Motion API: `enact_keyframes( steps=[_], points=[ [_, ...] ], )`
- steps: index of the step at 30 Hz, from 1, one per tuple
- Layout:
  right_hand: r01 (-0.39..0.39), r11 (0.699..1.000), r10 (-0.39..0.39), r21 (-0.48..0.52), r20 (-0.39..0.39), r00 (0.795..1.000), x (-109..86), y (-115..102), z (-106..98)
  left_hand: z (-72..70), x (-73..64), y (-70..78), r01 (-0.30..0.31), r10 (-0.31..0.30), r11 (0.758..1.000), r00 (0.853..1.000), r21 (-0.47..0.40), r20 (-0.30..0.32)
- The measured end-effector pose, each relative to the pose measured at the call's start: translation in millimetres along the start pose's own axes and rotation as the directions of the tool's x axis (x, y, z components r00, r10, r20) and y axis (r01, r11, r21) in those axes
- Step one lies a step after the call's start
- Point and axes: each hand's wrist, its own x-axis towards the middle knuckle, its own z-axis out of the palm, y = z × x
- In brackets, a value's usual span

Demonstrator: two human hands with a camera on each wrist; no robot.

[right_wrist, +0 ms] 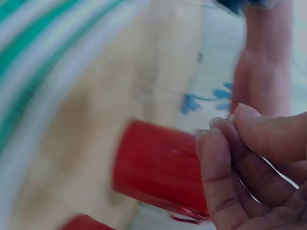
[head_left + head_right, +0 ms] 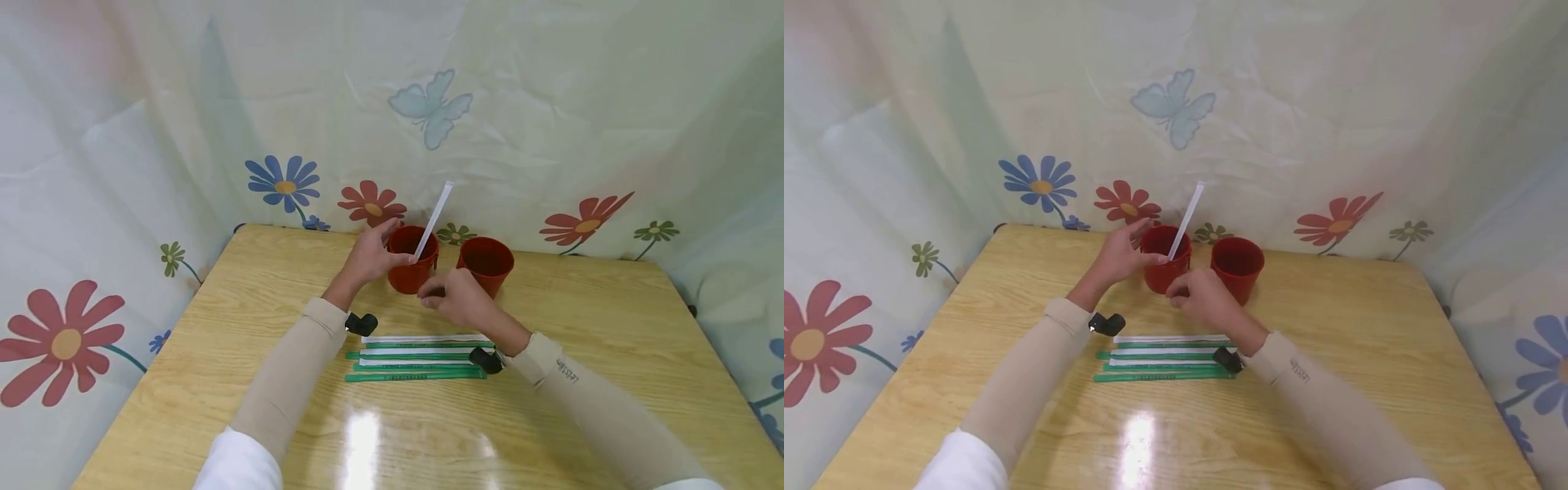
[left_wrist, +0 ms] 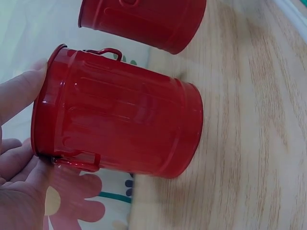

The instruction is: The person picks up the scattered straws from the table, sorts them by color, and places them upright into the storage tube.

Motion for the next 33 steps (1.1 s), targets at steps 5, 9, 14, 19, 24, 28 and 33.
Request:
enact_keyframes(
  steps=[5, 9, 14, 19, 24, 28, 33],
  points=[
    [0.027, 0.995, -0.015, -0.094, 0.135, 0.991, -14.3, 15.1, 24.4, -0.3, -0.3, 0.6, 0.023, -0.023, 1.000, 1.000, -0.001, -0.003],
    [0.045, 0.973, 0.011, -0.226, 0.242, 0.970, -19.9, 23.0, 37.3, 0.6, 0.3, -0.2, 0.024, -0.024, 1.000, 1.000, 0.007, -0.005],
    [0.111, 0.946, -0.007, -0.305, 0.323, 0.946, -23.1, 27.2, 46.1, -0.2, -0.5, -0.4, 0.027, -0.027, 1.000, 1.000, 0.007, 0.004],
    [0.116, 0.946, 0.002, -0.304, 0.364, 0.931, -24.4, 27.0, 42.9, 0.0, 0.1, 0.4, 0.027, -0.027, 1.000, 1.000, 0.005, 0.005],
    [0.087, 0.944, 0.033, -0.318, 0.354, 0.935, -27.3, 27.3, 32.0, 2.1, 2.3, 0.1, 0.034, -0.033, 0.999, 0.999, -0.023, 0.017],
    [0.107, 0.947, -0.013, -0.304, 0.295, 0.955, -35.3, 24.4, 12.4, 2.7, 1.8, -1.4, 0.028, -0.028, 0.999, 1.000, -0.030, 0.008],
    [0.207, 0.965, -0.181, -0.162, 0.162, 0.970, -43.2, 19.3, -16.7, 1.0, 1.0, -0.8, 0.011, -0.011, 1.000, 1.000, -0.008, -0.004]
  ],
)
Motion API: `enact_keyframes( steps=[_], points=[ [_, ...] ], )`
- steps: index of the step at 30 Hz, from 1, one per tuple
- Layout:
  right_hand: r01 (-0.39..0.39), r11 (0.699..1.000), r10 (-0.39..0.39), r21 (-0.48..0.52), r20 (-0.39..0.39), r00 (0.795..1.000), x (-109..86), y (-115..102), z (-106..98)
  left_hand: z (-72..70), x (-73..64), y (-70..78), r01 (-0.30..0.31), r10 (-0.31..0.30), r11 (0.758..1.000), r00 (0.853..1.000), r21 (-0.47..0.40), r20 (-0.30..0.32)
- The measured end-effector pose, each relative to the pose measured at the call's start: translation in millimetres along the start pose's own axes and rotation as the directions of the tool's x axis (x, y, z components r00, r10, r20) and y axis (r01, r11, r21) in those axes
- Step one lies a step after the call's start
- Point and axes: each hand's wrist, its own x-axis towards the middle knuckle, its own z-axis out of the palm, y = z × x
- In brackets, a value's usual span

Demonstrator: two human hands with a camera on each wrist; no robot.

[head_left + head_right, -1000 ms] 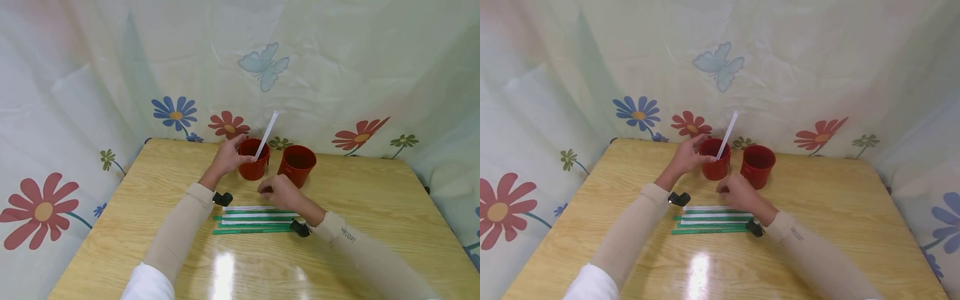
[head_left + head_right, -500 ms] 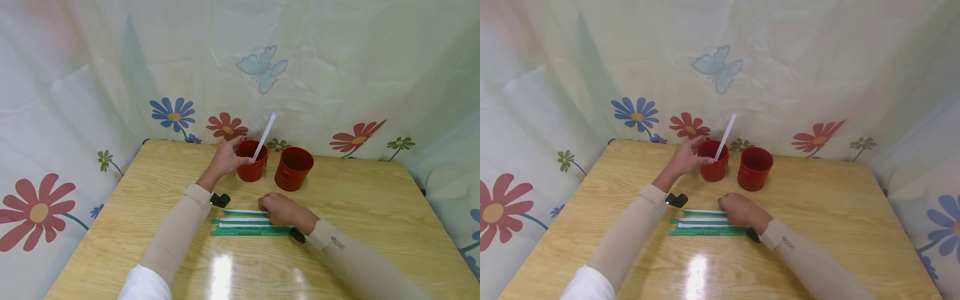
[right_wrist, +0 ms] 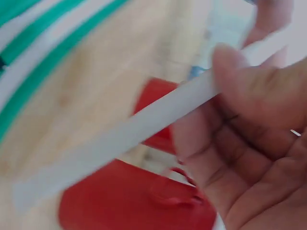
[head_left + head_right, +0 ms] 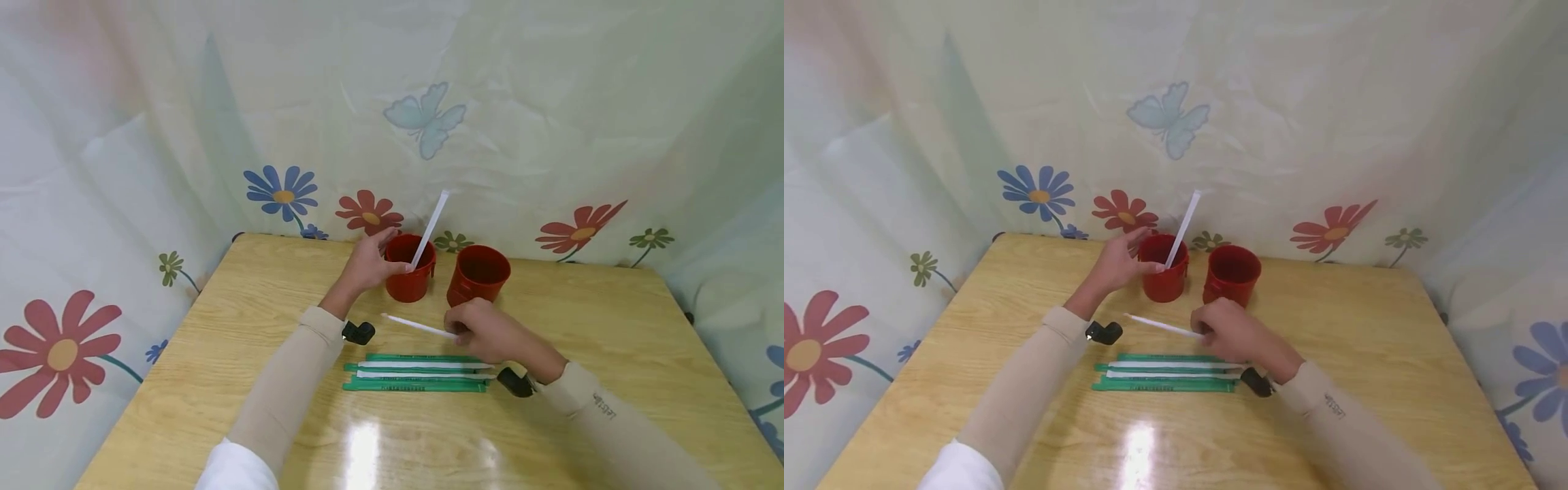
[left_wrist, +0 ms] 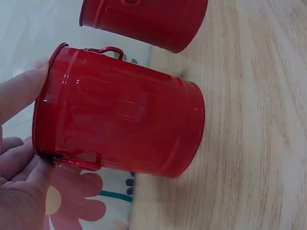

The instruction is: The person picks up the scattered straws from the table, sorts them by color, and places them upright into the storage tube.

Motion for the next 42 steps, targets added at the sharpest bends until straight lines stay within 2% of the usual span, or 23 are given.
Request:
enact_keyframes(
  steps=[3, 6, 10, 16, 19, 24, 27, 29, 34, 36, 42],
  points=[
    [0.039, 0.989, -0.021, 0.144, -0.124, 0.992, -1.4, -4.1, -16.1, -1.0, -0.1, 0.1, -0.005, 0.005, 1.000, 1.000, 0.010, 0.010],
    [0.066, 0.957, 0.002, 0.281, -0.235, 0.972, 2.4, -8.9, -31.0, -1.6, 0.2, 0.1, -0.007, 0.007, 1.000, 1.000, 0.010, 0.009],
    [0.106, 0.934, 0.022, 0.340, -0.352, 0.936, 10.8, -14.1, -44.4, -1.3, -0.5, 0.1, 0.008, -0.008, 1.000, 1.000, 0.007, 0.000],
    [0.076, 0.909, 0.133, 0.410, -0.459, 0.878, 22.7, -20.4, -54.9, 2.2, -2.2, -2.3, -0.009, 0.009, 1.000, 1.000, 0.007, 0.010],
    [0.075, 0.907, 0.167, 0.414, -0.519, 0.838, 31.7, -22.9, -59.5, 1.6, -4.2, -4.2, -0.005, 0.005, 1.000, 1.000, 0.008, -0.004],
    [0.094, 0.909, 0.209, 0.405, -0.640, 0.739, 47.4, -22.2, -69.6, -0.1, -3.1, -3.5, -0.025, 0.025, 1.000, 1.000, -0.007, 0.002],
    [0.102, 0.899, 0.234, 0.425, -0.666, 0.708, 57.4, -19.0, -72.7, 0.3, -1.3, -2.6, -0.018, 0.018, 1.000, 1.000, -0.004, 0.009],
    [0.108, 0.890, 0.249, 0.443, -0.669, 0.700, 65.0, -18.1, -72.7, -0.1, -1.8, -2.1, -0.004, 0.004, 1.000, 1.000, 0.000, 0.013],
    [0.094, 0.893, 0.268, 0.441, -0.688, 0.675, 83.3, -18.1, -71.2, -0.3, -2.4, 0.9, 0.001, -0.001, 1.000, 1.000, 0.019, 0.011],
    [0.068, 0.894, 0.286, 0.442, -0.683, 0.672, 89.8, -17.8, -69.5, -0.7, -2.3, 1.9, 0.000, 0.000, 1.000, 1.000, 0.025, 0.009],
    [-0.065, 0.870, 0.388, 0.490, -0.596, 0.703, 100.3, -13.3, -59.4, -1.0, -3.1, 3.2, 0.011, -0.012, 0.999, 1.000, 0.031, 0.013]
  ],
)
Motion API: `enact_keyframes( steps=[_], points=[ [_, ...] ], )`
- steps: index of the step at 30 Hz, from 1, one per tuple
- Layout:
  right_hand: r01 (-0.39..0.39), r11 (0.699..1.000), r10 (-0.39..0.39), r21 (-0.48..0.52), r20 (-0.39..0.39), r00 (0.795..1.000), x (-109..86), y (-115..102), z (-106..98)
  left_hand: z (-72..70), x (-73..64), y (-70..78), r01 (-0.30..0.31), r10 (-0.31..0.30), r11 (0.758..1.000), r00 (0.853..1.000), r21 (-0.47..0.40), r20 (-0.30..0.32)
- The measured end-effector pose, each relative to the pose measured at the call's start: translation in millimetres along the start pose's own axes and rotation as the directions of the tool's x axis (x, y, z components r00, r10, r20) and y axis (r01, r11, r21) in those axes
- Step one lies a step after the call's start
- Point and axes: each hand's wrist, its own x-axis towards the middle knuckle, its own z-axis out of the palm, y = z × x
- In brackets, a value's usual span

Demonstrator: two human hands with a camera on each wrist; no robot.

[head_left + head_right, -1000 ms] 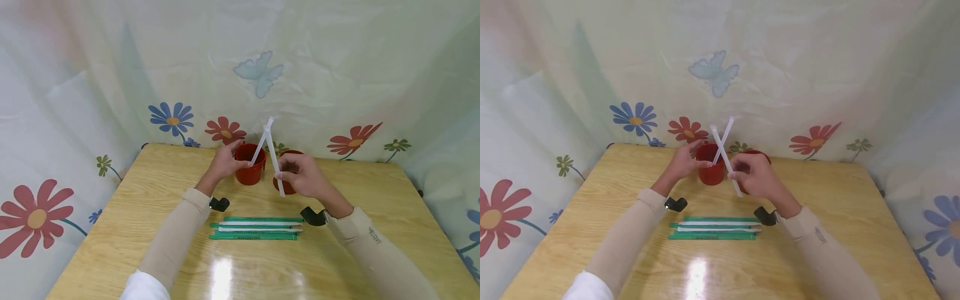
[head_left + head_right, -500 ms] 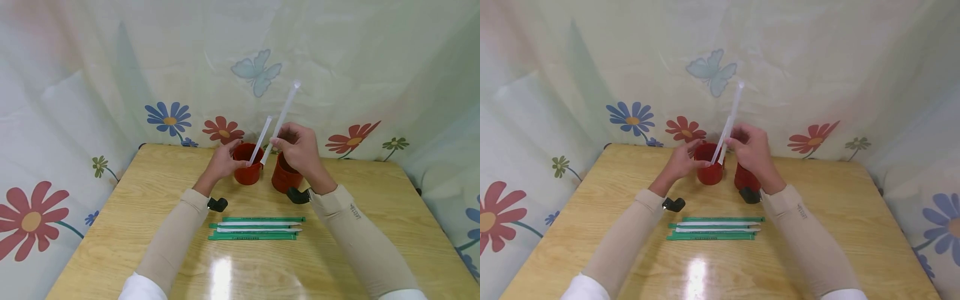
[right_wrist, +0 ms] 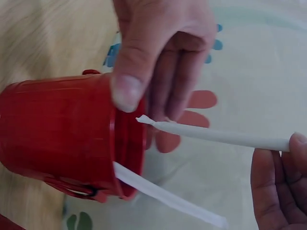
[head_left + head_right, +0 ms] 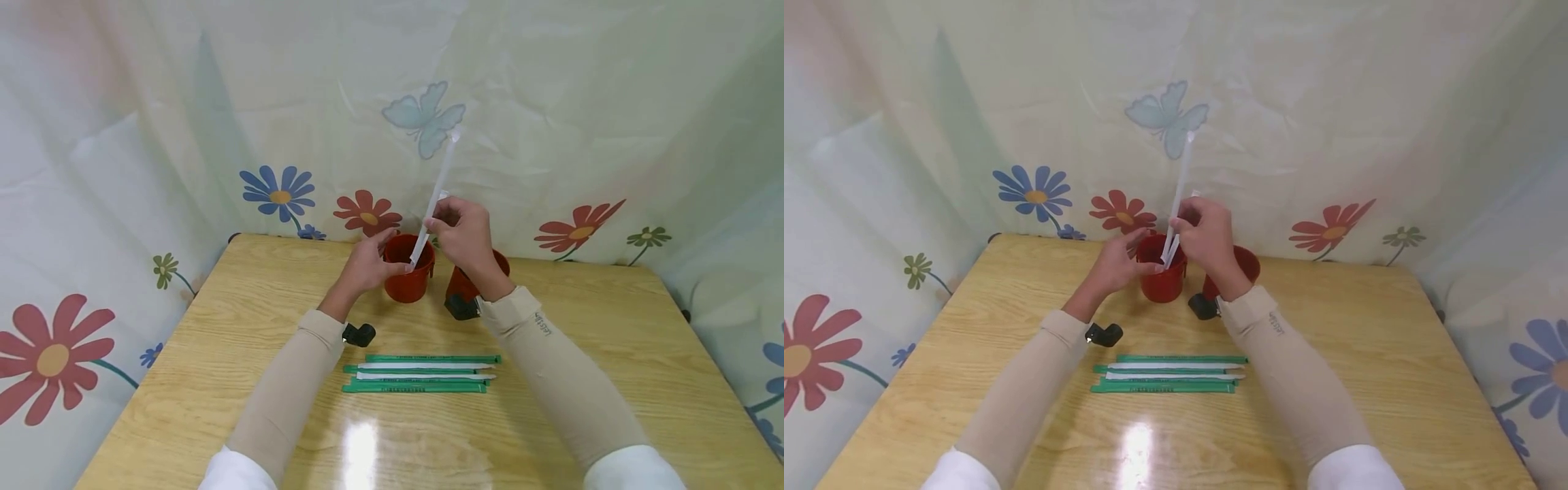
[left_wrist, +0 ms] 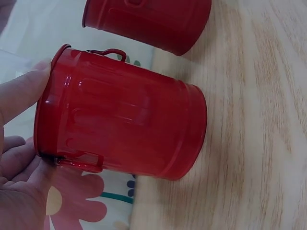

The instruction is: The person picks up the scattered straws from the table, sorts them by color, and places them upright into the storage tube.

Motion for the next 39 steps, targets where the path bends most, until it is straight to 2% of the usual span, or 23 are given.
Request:
enact_keyframes(
  steps=[5, 10, 14, 21, 27, 33, 39],
  points=[
    [-0.071, 0.995, 0.072, -0.071, 0.015, 0.997, -0.6, 9.7, 7.7, 0.0, 0.2, -1.9, -0.004, 0.004, 1.000, 1.000, -0.020, 0.009],
    [-0.108, 0.986, 0.111, -0.130, 0.018, 0.994, -1.4, 15.0, 13.8, -1.7, 0.9, -2.5, -0.029, 0.029, 0.999, 1.000, -0.027, 0.001],
    [-0.132, 0.982, 0.137, -0.138, 0.025, 0.990, -3.0, 15.1, 16.4, -2.6, 1.2, -4.0, -0.047, 0.047, 0.999, 0.999, -0.018, -0.005],
    [-0.192, 0.968, 0.204, -0.163, 0.058, 0.977, -5.3, 17.7, 17.1, -0.9, 2.0, -4.9, -0.028, 0.028, 1.000, 1.000, 0.003, -0.004],
    [-0.237, 0.955, 0.255, -0.176, 0.088, 0.963, -5.0, 19.2, 12.9, 0.0, 2.0, -4.8, -0.035, 0.035, 0.999, 0.999, -0.001, -0.002],
    [-0.238, 0.944, 0.265, -0.229, 0.095, 0.960, -4.9, 19.2, 10.0, 0.5, 2.2, -5.9, -0.054, 0.054, 0.998, 0.999, -0.014, -0.004],
    [-0.233, 0.942, 0.267, -0.241, 0.120, 0.956, -8.1, 15.1, 5.6, 0.1, 2.2, -5.1, -0.064, 0.064, 0.998, 0.998, 0.003, -0.006]
  ],
)
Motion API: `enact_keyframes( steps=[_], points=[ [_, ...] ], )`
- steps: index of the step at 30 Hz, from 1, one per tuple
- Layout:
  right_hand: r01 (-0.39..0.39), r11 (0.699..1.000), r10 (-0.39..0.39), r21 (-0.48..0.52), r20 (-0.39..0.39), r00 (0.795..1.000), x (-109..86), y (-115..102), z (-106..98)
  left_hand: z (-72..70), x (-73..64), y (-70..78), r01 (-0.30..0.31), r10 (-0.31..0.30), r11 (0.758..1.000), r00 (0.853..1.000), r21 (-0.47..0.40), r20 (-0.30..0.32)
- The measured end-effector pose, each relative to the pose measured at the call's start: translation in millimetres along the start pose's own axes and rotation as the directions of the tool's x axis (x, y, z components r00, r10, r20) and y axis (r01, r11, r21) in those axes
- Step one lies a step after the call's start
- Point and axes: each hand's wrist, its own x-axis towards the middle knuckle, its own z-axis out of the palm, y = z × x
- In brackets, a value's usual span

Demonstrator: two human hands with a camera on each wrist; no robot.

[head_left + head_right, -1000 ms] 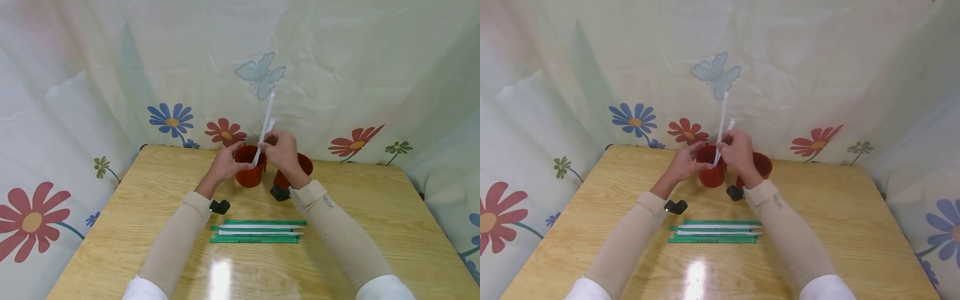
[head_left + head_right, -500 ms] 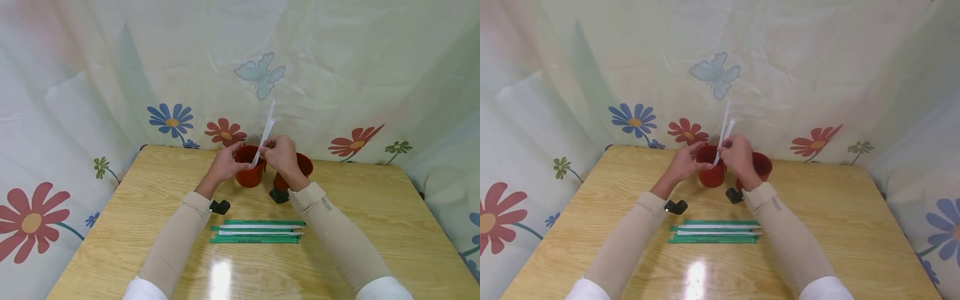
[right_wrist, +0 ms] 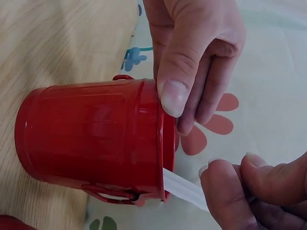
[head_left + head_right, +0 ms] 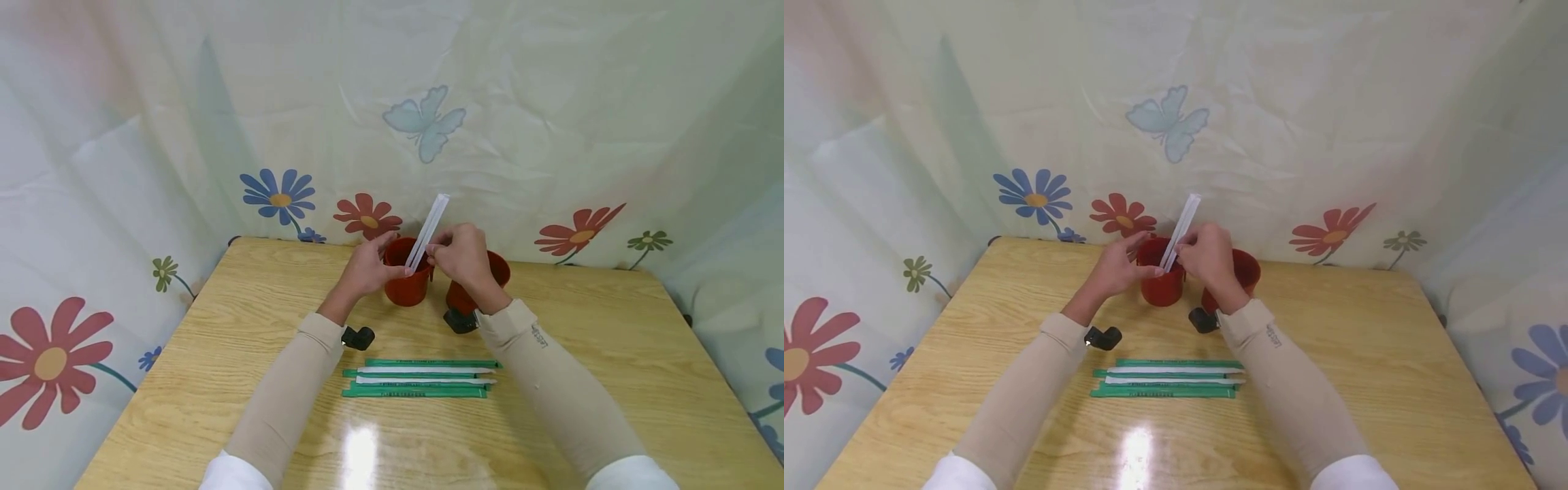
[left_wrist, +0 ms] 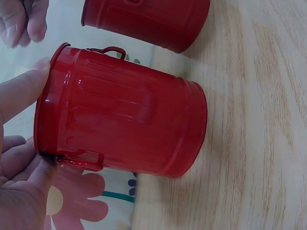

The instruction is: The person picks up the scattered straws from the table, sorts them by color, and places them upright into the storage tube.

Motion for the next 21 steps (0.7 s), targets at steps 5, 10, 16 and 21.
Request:
enact_keyframes(
  steps=[5, 10, 16, 21],
  points=[
    [0.012, 1.000, -0.012, -0.013, 0.042, 0.999, -11.0, 1.8, -5.6, 0.0, -0.8, 0.2, 0.003, -0.003, 1.000, 1.000, 0.002, 0.000],
    [0.052, 0.998, -0.050, -0.031, 0.083, 0.995, -23.4, 7.8, -10.2, -0.7, -0.3, 1.6, 0.008, -0.008, 1.000, 1.000, 0.002, 0.002],
    [0.116, 0.992, -0.110, -0.054, 0.111, 0.988, -38.6, 16.6, -11.5, -1.7, 0.5, 2.4, 0.012, -0.012, 1.000, 1.000, -0.003, -0.004],
    [0.090, 0.995, -0.082, -0.035, 0.175, 0.981, -51.7, 23.2, -12.3, 0.0, -0.9, 2.7, 0.041, -0.041, 0.999, 0.999, -0.002, 0.009]
  ],
)
